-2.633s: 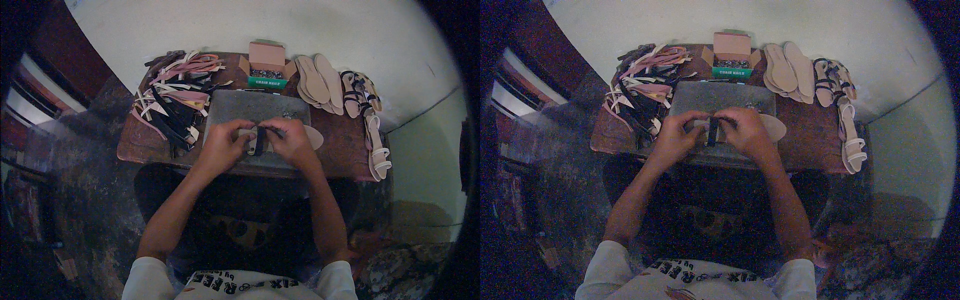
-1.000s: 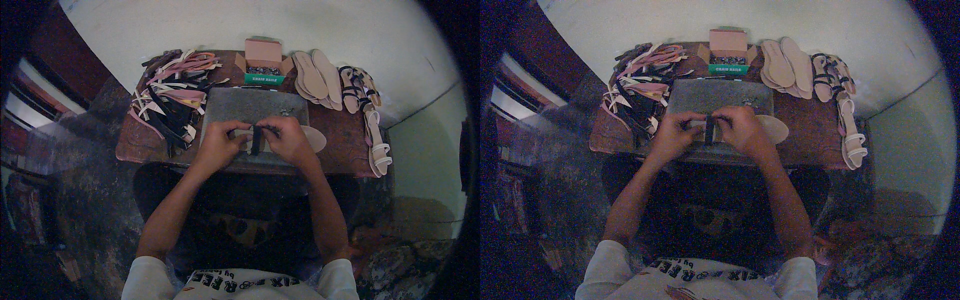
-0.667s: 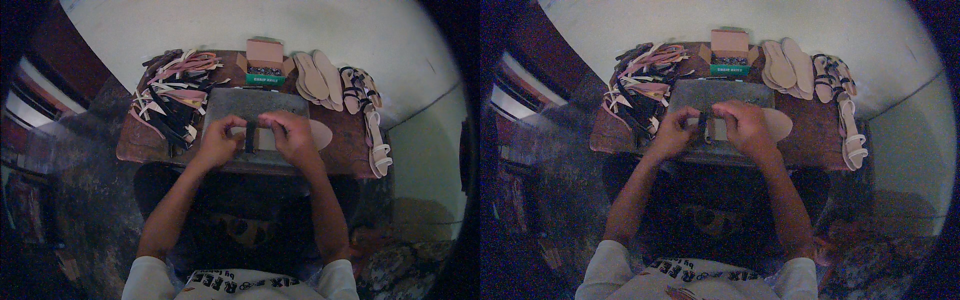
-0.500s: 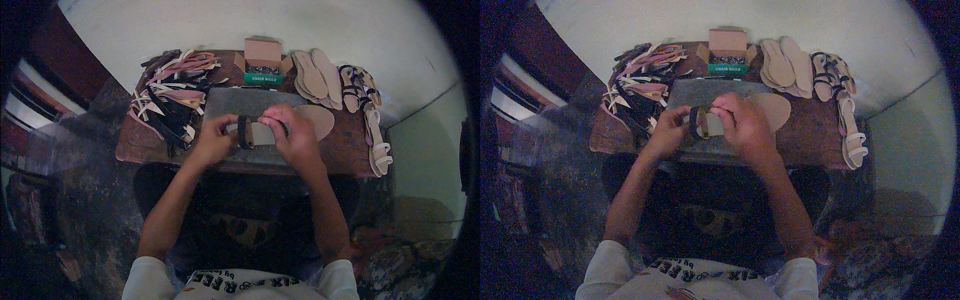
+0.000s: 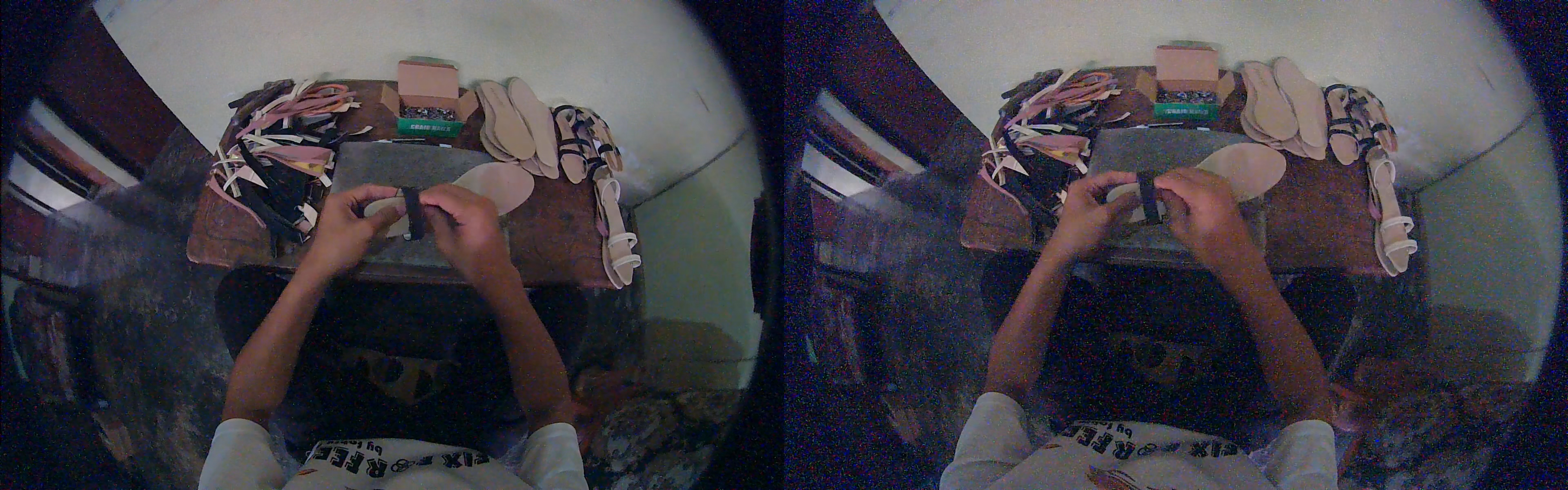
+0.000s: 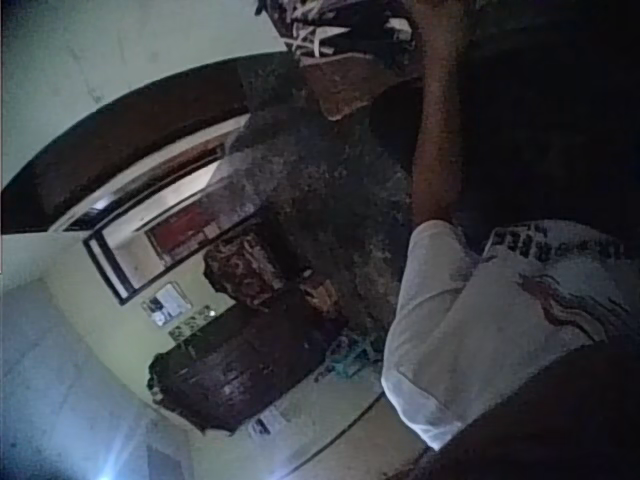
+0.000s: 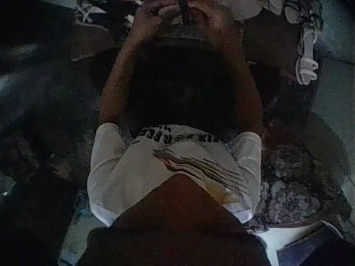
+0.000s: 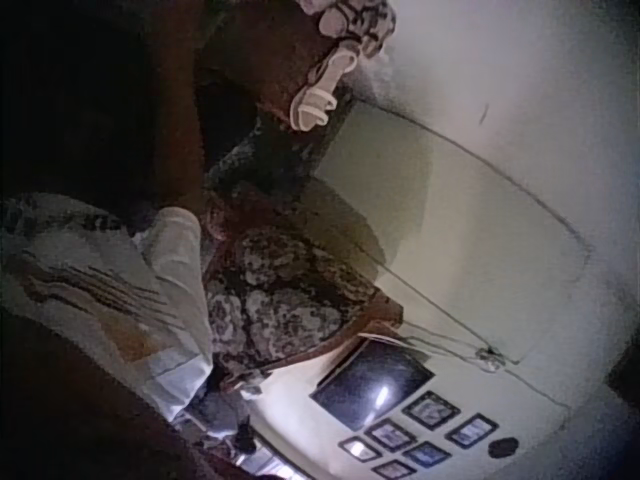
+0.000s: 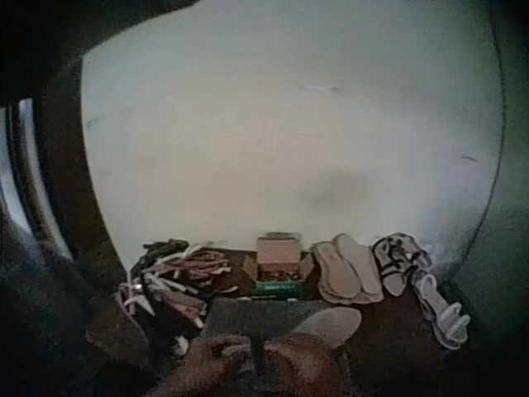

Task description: The person assembles a sandal by attaching black straps to a beige sole. They position the straps across the sole and secure them using small metal fasteners, working with their hands over a low table.

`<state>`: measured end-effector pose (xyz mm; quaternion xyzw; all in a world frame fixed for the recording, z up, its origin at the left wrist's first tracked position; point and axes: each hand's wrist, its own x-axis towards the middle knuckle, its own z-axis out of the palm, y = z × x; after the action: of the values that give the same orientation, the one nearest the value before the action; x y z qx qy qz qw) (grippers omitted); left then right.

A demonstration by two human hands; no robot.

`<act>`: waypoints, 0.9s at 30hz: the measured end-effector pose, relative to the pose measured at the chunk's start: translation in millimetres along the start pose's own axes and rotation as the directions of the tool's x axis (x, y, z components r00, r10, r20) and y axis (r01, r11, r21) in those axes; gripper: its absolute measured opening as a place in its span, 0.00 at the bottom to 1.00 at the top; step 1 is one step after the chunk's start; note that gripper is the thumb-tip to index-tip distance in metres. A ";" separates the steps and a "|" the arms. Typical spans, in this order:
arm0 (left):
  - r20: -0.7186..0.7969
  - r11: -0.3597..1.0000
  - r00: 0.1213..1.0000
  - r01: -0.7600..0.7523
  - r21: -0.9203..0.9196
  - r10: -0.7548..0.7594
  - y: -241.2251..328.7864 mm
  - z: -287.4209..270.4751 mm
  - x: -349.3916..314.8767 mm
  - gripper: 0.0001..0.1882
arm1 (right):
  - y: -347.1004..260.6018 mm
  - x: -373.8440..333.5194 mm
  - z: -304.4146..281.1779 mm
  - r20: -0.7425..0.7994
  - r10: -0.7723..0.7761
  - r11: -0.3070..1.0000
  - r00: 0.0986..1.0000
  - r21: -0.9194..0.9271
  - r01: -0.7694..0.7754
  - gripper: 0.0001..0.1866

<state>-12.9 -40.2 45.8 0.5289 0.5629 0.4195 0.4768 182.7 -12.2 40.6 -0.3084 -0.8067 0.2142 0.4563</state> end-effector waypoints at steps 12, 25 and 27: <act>-0.025 0.991 0.995 -0.102 -0.086 0.101 7.1 -4.7 -8.0 0.14 | 18.0 2.3 6.9 -0.009 0.064 0.980 0.998 0.192 -0.061 0.17; 0.021 0.975 0.975 -0.218 -0.030 0.219 0.0 -9.4 -5.1 0.13 | 6.7 6.1 -3.6 0.104 0.130 0.976 0.986 0.162 -0.146 0.08; 0.025 0.976 0.977 -0.210 -0.049 0.212 1.1 -9.0 -5.4 0.13 | 1.8 6.6 -5.4 0.125 0.178 0.968 0.976 0.158 -0.197 0.08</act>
<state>-21.6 -45.3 49.0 0.5808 0.4866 0.4726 0.4500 185.3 -6.0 46.0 -0.3310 -0.7767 0.3411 0.4133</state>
